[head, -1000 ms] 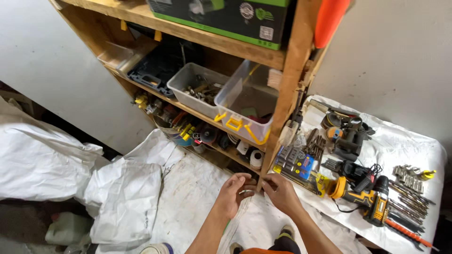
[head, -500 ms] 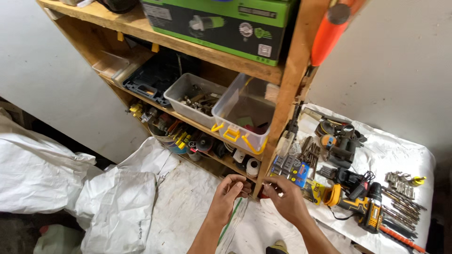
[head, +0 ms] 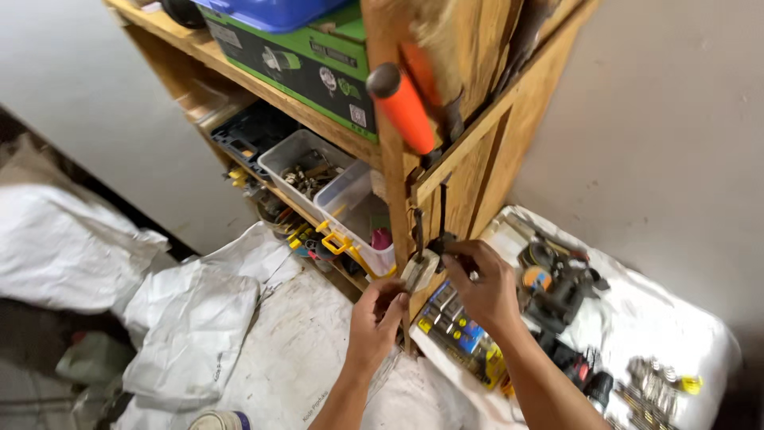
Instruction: The person sorts and arranges hand tools, drill bits, and small metal hardware parts laid out on a cloth-covered workbench, places an angle grinder onto a wooden shelf, and fills small plastic storage boxes with metal parts before setting them back down.
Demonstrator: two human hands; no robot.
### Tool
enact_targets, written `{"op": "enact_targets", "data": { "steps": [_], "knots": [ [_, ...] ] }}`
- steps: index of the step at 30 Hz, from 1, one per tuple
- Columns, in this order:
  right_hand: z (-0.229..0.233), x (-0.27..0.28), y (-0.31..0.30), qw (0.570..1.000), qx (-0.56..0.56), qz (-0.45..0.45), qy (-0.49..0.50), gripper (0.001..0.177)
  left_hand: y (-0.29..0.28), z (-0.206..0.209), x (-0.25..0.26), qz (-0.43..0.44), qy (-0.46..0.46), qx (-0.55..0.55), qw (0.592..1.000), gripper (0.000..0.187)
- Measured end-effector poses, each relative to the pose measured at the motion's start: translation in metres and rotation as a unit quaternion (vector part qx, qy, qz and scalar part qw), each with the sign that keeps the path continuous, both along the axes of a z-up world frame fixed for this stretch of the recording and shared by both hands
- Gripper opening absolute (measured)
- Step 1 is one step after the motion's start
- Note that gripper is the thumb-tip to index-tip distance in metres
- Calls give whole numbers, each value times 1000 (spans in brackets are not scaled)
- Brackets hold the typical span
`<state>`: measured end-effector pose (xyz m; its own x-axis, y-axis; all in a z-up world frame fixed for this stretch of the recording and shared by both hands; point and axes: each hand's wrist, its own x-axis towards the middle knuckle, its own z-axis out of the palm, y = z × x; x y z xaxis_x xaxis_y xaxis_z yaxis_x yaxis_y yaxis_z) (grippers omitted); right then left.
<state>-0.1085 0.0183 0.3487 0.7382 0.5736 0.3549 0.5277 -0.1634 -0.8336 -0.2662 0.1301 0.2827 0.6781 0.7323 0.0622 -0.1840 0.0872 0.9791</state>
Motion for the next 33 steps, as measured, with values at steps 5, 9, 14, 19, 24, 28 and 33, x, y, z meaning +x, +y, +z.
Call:
{"op": "enact_targets", "data": {
  "steps": [5, 9, 14, 19, 24, 28, 33],
  "knots": [
    [32, 25, 21, 992, 52, 106, -44, 21, -13, 36, 30, 148, 54, 244, 957, 20],
    [41, 32, 35, 988, 39, 146, -22, 21, -9, 55, 48, 237, 39, 421, 875, 24],
    [27, 37, 52, 988, 43, 147, 30, 19, 5, 56, 60, 247, 98, 498, 826, 20],
    [23, 41, 54, 981, 53, 170, 82, 17, 15, 53, 59, 231, 116, 542, 800, 21],
    [31, 32, 51, 990, 42, 107, 83, 18, 16, 54, 62, 232, 88, 538, 806, 15],
    [32, 31, 52, 988, 26, 114, 100, 20, 16, 54, 63, 233, 88, 535, 807, 13],
    [23, 35, 57, 974, 98, 177, 106, 19, 15, 51, 69, 240, 98, 519, 814, 12]
  ]
}}
